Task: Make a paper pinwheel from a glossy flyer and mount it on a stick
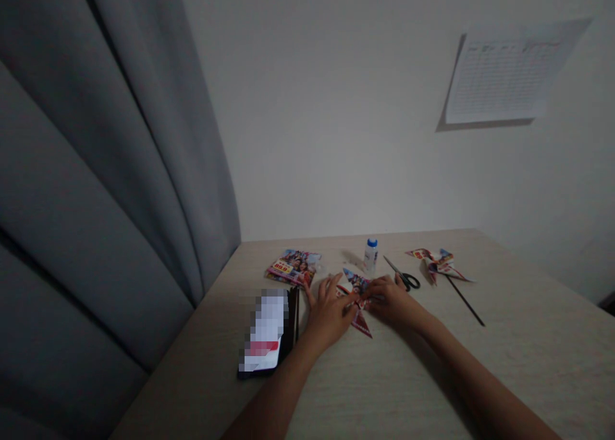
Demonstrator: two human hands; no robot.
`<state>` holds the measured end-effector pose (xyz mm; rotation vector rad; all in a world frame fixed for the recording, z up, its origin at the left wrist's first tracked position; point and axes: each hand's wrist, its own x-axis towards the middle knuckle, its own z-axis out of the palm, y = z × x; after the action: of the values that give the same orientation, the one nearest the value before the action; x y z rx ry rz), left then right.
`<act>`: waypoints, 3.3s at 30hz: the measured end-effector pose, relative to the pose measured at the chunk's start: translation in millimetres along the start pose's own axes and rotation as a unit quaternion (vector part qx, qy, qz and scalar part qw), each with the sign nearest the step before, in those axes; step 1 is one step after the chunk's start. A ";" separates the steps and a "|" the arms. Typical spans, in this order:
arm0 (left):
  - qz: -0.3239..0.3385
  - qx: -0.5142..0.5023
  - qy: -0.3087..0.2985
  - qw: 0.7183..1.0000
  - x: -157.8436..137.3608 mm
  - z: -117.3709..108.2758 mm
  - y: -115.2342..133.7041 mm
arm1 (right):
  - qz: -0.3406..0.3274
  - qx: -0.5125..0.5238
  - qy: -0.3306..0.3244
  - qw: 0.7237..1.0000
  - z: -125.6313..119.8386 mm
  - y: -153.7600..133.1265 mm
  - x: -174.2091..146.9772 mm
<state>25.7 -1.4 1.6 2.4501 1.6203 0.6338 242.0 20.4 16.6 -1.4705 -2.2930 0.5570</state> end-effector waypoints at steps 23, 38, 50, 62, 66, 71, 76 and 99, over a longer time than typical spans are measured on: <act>-0.015 0.002 -0.031 0.999 -0.1 -1.2 -3.1 | -0.001 -0.016 0.008 1.000 0.4 -0.4 -0.6; -0.028 -0.018 -0.003 0.999 1.1 -13.2 -4.7 | -0.005 -0.005 0.003 1.000 1.4 1.9 -0.5; -0.020 -0.056 -0.011 0.998 1.1 -16.9 -13.4 | -0.015 0.040 0.032 0.999 -8.4 -3.8 -2.2; -0.007 -0.072 -0.093 0.993 1.0 -25.2 -18.8 | -0.037 -0.003 0.038 0.999 9.2 19.7 4.5; -0.016 -0.068 -0.067 0.995 2.2 -24.4 -17.6 | -0.016 -0.030 0.019 0.999 5.6 14.7 2.3; -0.027 -0.060 -0.015 0.998 4.0 -22.1 -17.1 | 0.003 -0.083 0.018 0.996 -4.0 7.9 -0.3; -0.022 -0.054 -0.002 0.998 3.8 -21.6 -13.8 | 0.022 -0.116 0.035 0.992 -7.0 2.4 -2.1; -0.035 -0.057 -0.008 0.998 3.1 -24.8 -9.8 | 0.011 -0.130 0.240 0.962 1.6 32.4 8.2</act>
<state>8.1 2.5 21.6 2.3024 1.6087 0.6736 263.0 40.0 -0.5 -1.5407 -2.0129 -0.1044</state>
